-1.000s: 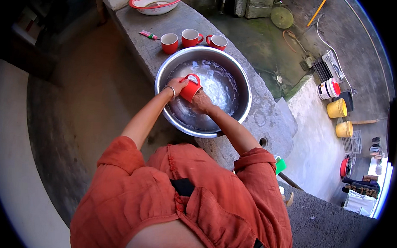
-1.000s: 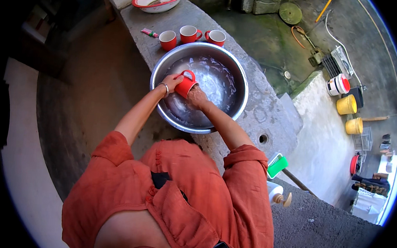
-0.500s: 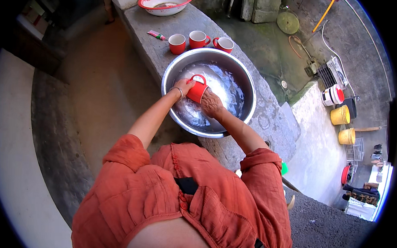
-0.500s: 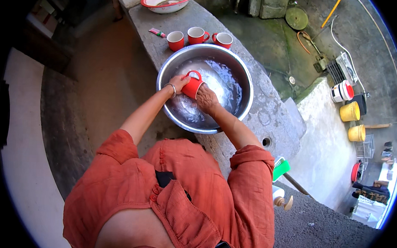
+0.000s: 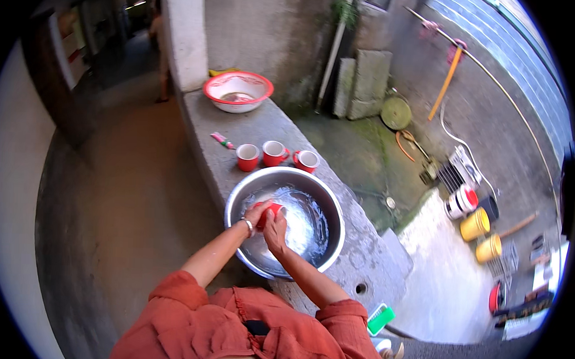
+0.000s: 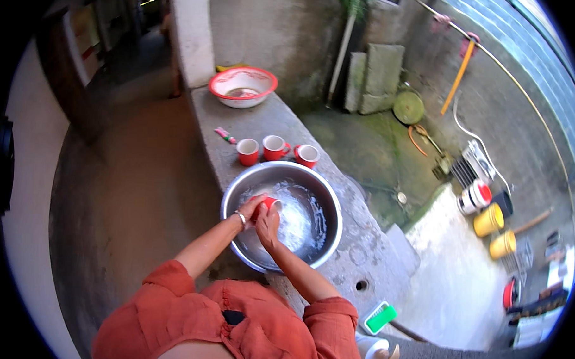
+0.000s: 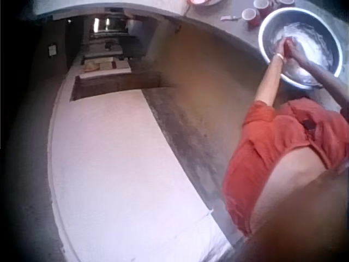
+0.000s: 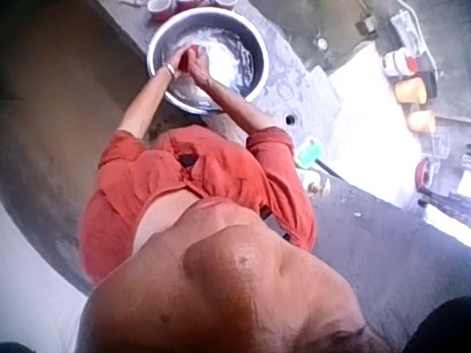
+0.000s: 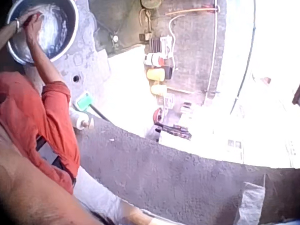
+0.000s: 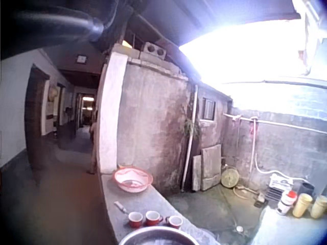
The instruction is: The person washes red cups by hand in a metal basin filled with water. They scrub the inside and outside of each cup and place the cleaned cups on a concrete ledge next to the basin. A second person is visible in the background, standing and then lying down on a mat.
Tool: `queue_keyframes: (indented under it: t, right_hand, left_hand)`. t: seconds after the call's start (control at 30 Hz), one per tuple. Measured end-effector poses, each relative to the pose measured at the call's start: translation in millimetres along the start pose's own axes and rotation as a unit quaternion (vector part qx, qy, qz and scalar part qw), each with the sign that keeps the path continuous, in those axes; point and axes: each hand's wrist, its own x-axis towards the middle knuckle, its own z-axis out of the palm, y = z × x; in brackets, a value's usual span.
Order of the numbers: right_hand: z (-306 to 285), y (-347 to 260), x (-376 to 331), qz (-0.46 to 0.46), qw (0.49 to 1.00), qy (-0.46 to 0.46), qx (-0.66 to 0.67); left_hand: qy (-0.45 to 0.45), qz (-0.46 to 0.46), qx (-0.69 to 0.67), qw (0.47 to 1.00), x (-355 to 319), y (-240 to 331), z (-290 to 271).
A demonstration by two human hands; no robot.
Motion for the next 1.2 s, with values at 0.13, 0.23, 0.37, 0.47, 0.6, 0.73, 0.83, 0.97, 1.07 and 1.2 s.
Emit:
queue_keyframes:
  t: [0.13, 0.23, 0.37, 0.47, 0.6, 0.73, 0.83, 0.97, 1.07, 1.2]
  right_hand:
    - [-40.4, 6.4, -1.8, -0.362, 0.879, -0.063, -0.305]
    - [-48.2, 5.4, 9.7, -0.415, 0.851, -0.128, -0.294]
    - [-13.5, 0.1, 7.2, -0.024, 0.995, -0.008, 0.094]
    - [-5.1, -14.7, 10.9, 0.141, 0.954, -0.034, 0.262]
    - [-12.5, 11.9, -1.3, -0.030, 0.979, -0.130, 0.154]
    - [-23.0, -1.0, 11.6, 0.044, 0.972, -0.060, 0.225]
    - [-29.6, -32.9, 18.5, 0.203, 0.912, -0.048, 0.353]
    - [-11.7, -32.6, 0.0, -0.007, 0.979, -0.018, 0.202]
    - [-37.0, 9.0, 5.4, -0.368, 0.900, -0.101, -0.209]
    - [-90.8, 59.3, 42.2, -0.383, 0.795, -0.264, -0.389]
  left_hand:
    - [-0.065, -0.097, 0.005, 0.993, -31.2, 38.8, 20.5]
    - [-0.030, -0.066, -0.012, 0.997, -32.4, 32.5, 18.1]
    - [0.156, 0.172, 0.154, 0.960, -28.6, 8.5, 33.5]
    - [0.194, 0.235, 0.218, 0.927, -23.5, 3.8, 22.3]
    - [0.081, 0.016, 0.092, 0.992, -41.9, 35.4, 26.5]
    - [0.017, 0.186, 0.323, 0.928, -39.6, 29.6, 6.4]
    - [0.039, 0.327, 0.389, 0.860, -52.1, 30.0, 13.4]
    - [0.150, 0.225, 0.304, 0.914, -43.6, 34.8, 34.5]
    - [0.209, 0.092, 0.174, 0.958, -28.1, 28.6, 26.8]
    - [0.181, 0.033, 0.064, 0.981, -44.9, 26.4, 11.7]
